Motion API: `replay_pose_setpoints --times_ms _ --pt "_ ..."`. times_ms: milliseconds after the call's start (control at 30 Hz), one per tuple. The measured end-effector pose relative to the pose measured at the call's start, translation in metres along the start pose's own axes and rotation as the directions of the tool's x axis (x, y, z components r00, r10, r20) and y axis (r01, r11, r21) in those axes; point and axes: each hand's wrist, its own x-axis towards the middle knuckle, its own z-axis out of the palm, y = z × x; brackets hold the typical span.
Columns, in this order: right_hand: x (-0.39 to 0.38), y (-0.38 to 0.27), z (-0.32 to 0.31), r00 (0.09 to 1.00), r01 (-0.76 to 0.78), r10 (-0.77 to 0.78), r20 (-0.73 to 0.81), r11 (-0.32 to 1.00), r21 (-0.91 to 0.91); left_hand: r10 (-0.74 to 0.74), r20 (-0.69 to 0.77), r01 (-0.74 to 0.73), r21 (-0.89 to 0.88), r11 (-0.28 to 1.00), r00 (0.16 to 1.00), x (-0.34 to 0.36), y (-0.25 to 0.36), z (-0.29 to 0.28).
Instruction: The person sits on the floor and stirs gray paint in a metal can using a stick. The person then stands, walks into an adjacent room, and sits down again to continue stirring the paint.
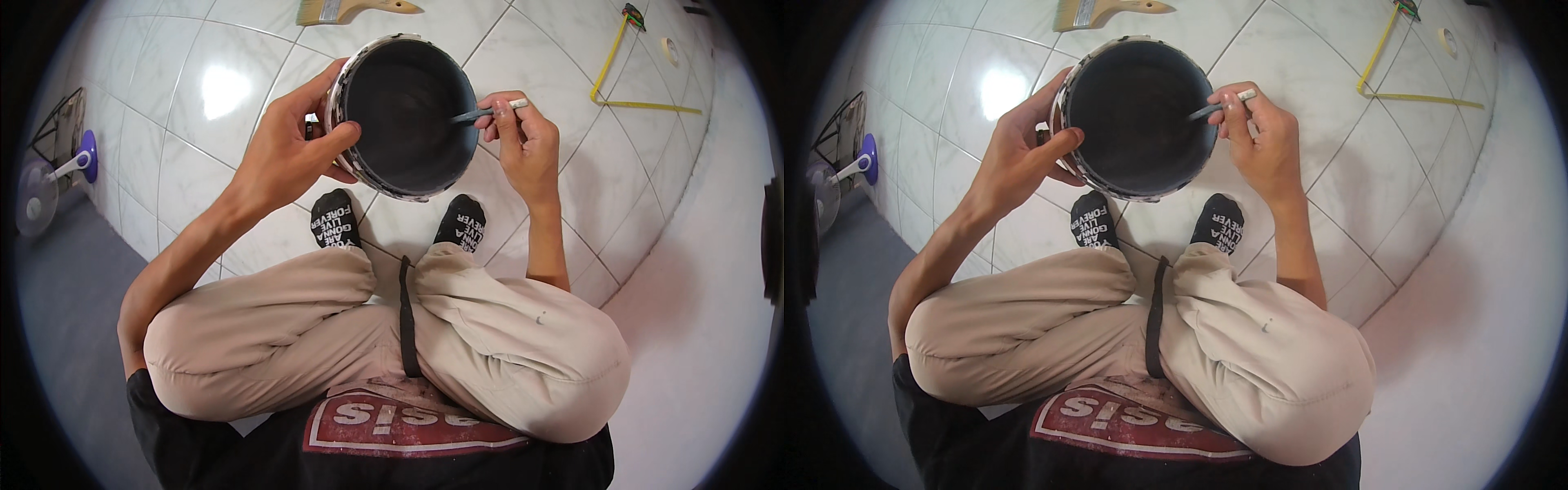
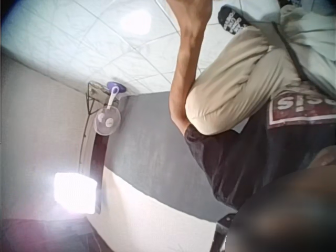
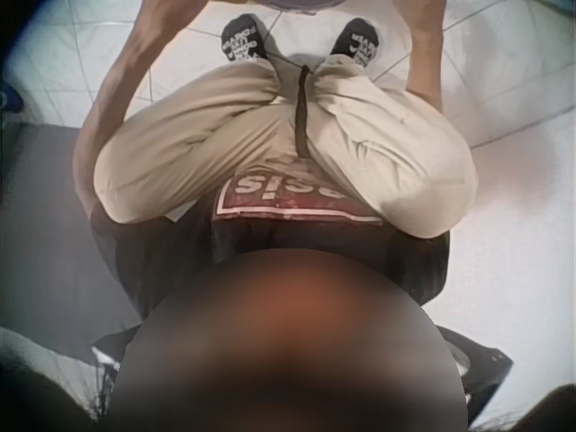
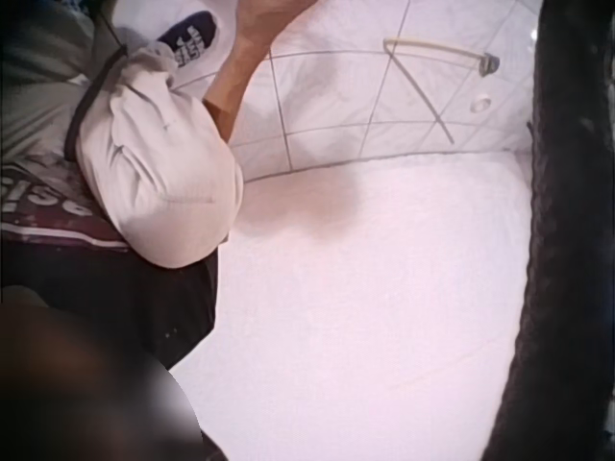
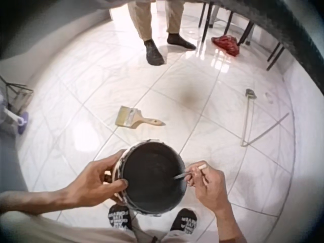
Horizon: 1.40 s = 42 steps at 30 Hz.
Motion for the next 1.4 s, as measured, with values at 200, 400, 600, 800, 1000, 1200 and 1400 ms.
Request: replay_pose_setpoints --times_ms 200,400,600,800,1000,1200,1400 --pt "0.001 -0.001 0.003 0.998 0.065 -0.067 -0.015 0.993 -0.101 0.047 0.004 -0.047 -0.01 0.999 0.999 0.001 0.004 0.004" --pt "0.001 -0.019 -0.011 0.999 -0.005 0.008 -0.034 0.997 0.073 0.064 0.022 -0.064 0.0 0.998 0.998 0.007 0.0 0.001" --pt "0.006 -0.094 -0.03 0.955 0.279 -0.279 -0.104 0.96 -0.02 0.064 0.001 -0.064 0.008 0.998 0.998 0.003 -0.002 0.0" --pt "0.001 -0.126 -0.038 0.899 0.408 -0.413 -0.149 0.911 -0.061 0.081 -0.015 -0.081 0.038 0.996 0.997 0.005 0.002 0.003" --pt "-0.004 -0.139 -0.043 0.887 0.426 -0.438 -0.146 0.898 -0.111 0.059 -0.014 -0.058 0.042 0.997 0.998 0.007 -0.002 0.002" --pt "-0.005 -0.141 -0.045 0.877 0.443 -0.455 -0.157 0.89 -0.109 0.036 0.006 -0.036 0.059 0.998 0.999 0.005 -0.003 -0.001" --pt "-0.007 -0.142 -0.048 0.872 0.436 -0.457 -0.177 0.888 -0.145 0.059 0.01 -0.059 0.07 0.996 0.998 0.006 0.0 0.0"
